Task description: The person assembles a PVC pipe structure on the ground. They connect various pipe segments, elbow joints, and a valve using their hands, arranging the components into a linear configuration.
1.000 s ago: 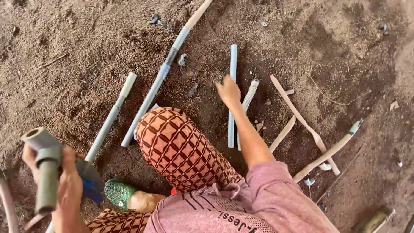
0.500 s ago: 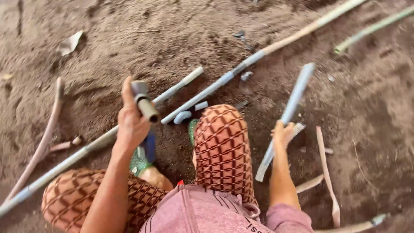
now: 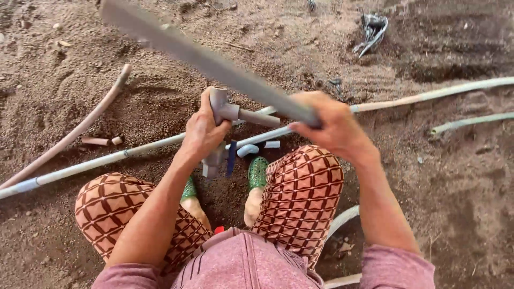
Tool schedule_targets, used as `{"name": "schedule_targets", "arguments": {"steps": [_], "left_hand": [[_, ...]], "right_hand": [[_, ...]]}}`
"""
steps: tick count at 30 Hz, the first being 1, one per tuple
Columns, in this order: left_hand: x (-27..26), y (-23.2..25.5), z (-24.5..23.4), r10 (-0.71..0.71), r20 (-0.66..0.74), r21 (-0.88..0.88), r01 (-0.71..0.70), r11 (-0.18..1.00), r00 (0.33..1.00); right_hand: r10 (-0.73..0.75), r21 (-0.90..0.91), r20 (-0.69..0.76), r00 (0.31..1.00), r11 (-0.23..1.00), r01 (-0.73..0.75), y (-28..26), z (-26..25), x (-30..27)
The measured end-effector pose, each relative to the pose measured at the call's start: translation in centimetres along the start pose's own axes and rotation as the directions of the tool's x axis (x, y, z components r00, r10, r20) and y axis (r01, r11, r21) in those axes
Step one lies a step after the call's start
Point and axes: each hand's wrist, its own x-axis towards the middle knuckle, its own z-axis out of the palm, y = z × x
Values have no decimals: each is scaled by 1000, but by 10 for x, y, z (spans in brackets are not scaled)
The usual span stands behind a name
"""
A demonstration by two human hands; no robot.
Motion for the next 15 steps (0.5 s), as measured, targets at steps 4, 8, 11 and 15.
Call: {"name": "schedule_targets", "arguments": {"steps": [4,8,11,15], "left_hand": [[-6,7,-15,55,-75,-217,-70,974,996],[5,-26,-18,24,14,-366,-17,930,1000],[10,-39,-32,-67,72,-389,90,917,995],[14,-66,-41,-32,-202,-584,-94,806,979]], "right_hand": [[-34,-58,342,939,997,57,-4,45,45],[56,-121,415,908,993,-6,-3,55,51],[137,-189,445,885,980,-56,19,33,41],[381,-290,362,851,914,-286,75,-13,-5]]}}
